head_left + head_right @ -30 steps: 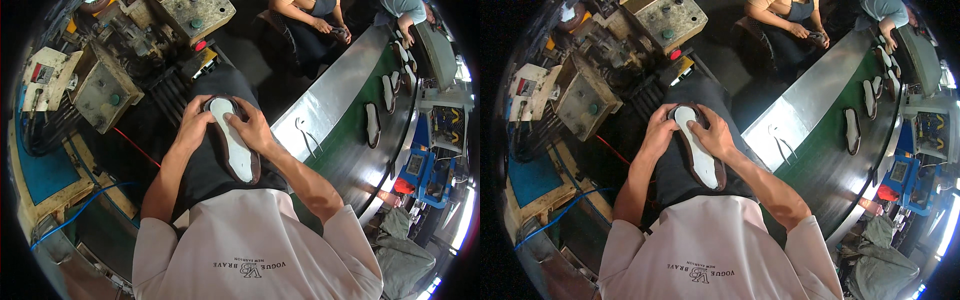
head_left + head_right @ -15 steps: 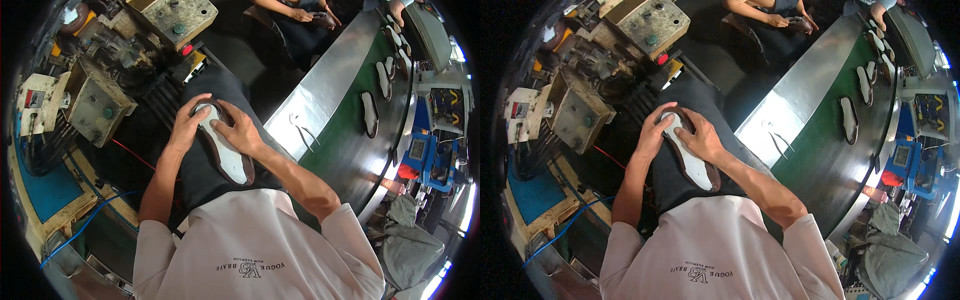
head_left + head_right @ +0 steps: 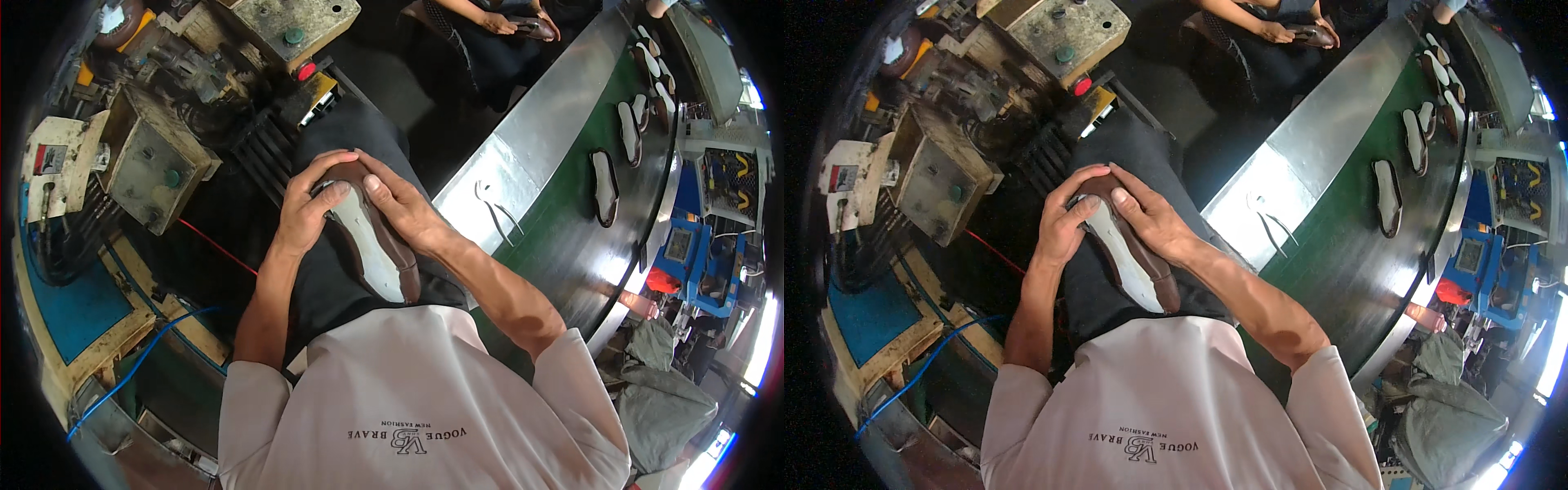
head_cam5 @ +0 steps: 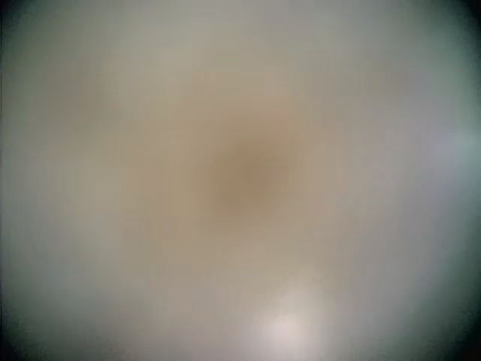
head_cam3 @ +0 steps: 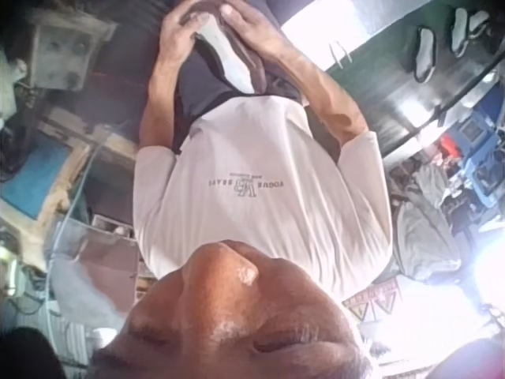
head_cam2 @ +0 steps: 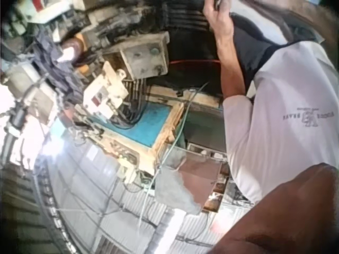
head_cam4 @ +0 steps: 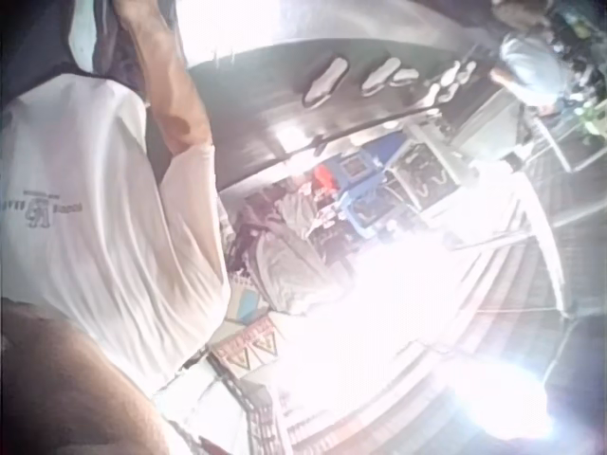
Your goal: Assembling and inspecting shoe components on a factory assembly line.
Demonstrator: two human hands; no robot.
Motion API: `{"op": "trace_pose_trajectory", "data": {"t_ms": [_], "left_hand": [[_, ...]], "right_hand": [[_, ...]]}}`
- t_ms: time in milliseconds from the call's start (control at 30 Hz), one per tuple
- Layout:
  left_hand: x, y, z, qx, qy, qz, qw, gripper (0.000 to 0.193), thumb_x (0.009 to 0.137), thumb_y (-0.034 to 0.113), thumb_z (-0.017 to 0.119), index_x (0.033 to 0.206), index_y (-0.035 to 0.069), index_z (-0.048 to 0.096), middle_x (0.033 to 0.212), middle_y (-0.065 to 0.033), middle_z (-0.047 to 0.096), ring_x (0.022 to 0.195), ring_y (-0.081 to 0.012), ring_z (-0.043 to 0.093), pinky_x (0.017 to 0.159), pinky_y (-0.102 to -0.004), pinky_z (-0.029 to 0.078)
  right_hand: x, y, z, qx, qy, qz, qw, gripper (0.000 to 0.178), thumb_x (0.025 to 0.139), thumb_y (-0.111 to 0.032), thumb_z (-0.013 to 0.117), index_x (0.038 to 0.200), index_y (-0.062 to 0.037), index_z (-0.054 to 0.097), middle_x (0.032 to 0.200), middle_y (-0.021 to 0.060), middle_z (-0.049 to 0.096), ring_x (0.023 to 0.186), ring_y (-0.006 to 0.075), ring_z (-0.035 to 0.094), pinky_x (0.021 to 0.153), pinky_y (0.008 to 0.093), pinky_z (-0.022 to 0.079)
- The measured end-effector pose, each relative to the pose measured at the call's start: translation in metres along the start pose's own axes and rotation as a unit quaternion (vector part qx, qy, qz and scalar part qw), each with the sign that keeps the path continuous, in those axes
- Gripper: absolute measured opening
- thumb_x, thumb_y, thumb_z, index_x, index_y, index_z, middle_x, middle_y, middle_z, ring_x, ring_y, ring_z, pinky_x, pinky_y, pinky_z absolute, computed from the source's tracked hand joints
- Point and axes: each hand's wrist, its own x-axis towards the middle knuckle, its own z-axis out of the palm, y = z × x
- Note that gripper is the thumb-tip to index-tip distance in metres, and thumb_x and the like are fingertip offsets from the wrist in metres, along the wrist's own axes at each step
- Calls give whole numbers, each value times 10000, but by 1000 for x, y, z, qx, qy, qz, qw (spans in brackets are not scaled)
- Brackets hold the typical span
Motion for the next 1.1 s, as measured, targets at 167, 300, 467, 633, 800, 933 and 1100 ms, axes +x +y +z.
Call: {"op": "trace_pose_trajectory", "data": {"t_ms": [167, 300, 467, 633, 800, 933, 1100], "left_hand": [[-1, -2, 9, 14, 22, 17, 1000, 425, 979, 200, 729, 1352, -4, 725, 1379, -135, 700, 1302, -245, 645, 1158, -367, 456], [-2, 0, 9, 9, 30, -20, 999, 415, 978, 172, 720, 1357, 3, 725, 1368, -133, 706, 1285, -238, 654, 1147, -362, 467], [-6, 6, 15, 23, 31, -8, 999, 409, 969, 108, 685, 1364, 10, 727, 1358, -126, 708, 1274, -223, 653, 1140, -354, 470], [-8, 10, 15, 15, 29, -68, 997, 466, 979, 78, 609, 1430, -16, 683, 1416, -114, 668, 1311, -215, 620, 1180, -357, 432], [-12, 25, 10, -129, 7, -90, 988, 519, 993, 38, 556, 1504, -25, 622, 1471, -129, 643, 1346, -211, 604, 1200, -362, 427], [-10, 16, 14, -71, 10, -69, 995, 530, 993, 30, 546, 1516, -23, 611, 1502, -133, 627, 1368, -207, 593, 1208, -359, 424], [-12, 15, 13, -99, 30, -86, 991, 495, 1003, 33, 584, 1494, -12, 636, 1464, -127, 650, 1339, -195, 603, 1194, -347, 429]], "right_hand": [[-5, -3, 16, -195, 79, -90, 973, 605, 1163, -379, 532, 1612, 18, 453, 1430, 318, 616, 1336, 481, 605, 1153, 495, 469], [3, 7, 13, -168, 73, -92, 979, 611, 1159, -390, 542, 1604, 20, 459, 1421, 324, 616, 1320, 482, 613, 1138, 497, 479], [2, -3, -5, -20, -21, -11, 1000, 628, 1173, -375, 516, 1637, 34, 409, 1485, 296, 613, 1402, 395, 601, 1187, 430, 442], [0, 3, 5, -195, 18, -58, 979, 654, 1168, -385, 535, 1664, 15, 389, 1552, 228, 589, 1450, 301, 561, 1219, 398, 418], [-1, -11, -7, -38, -67, 10, 997, 638, 1167, -359, 528, 1664, 12, 377, 1541, 245, 591, 1431, 326, 579, 1206, 406, 428], [3, -5, -1, -152, -30, -103, 983, 618, 1150, -300, 563, 1654, 7, 377, 1493, 265, 614, 1401, 380, 598, 1181, 430, 454], [3, 1, -3, -47, -54, -10, 997, 677, 1155, -360, 559, 1688, -10, 331, 1580, 260, 553, 1486, 361, 532, 1240, 436, 406]]}}
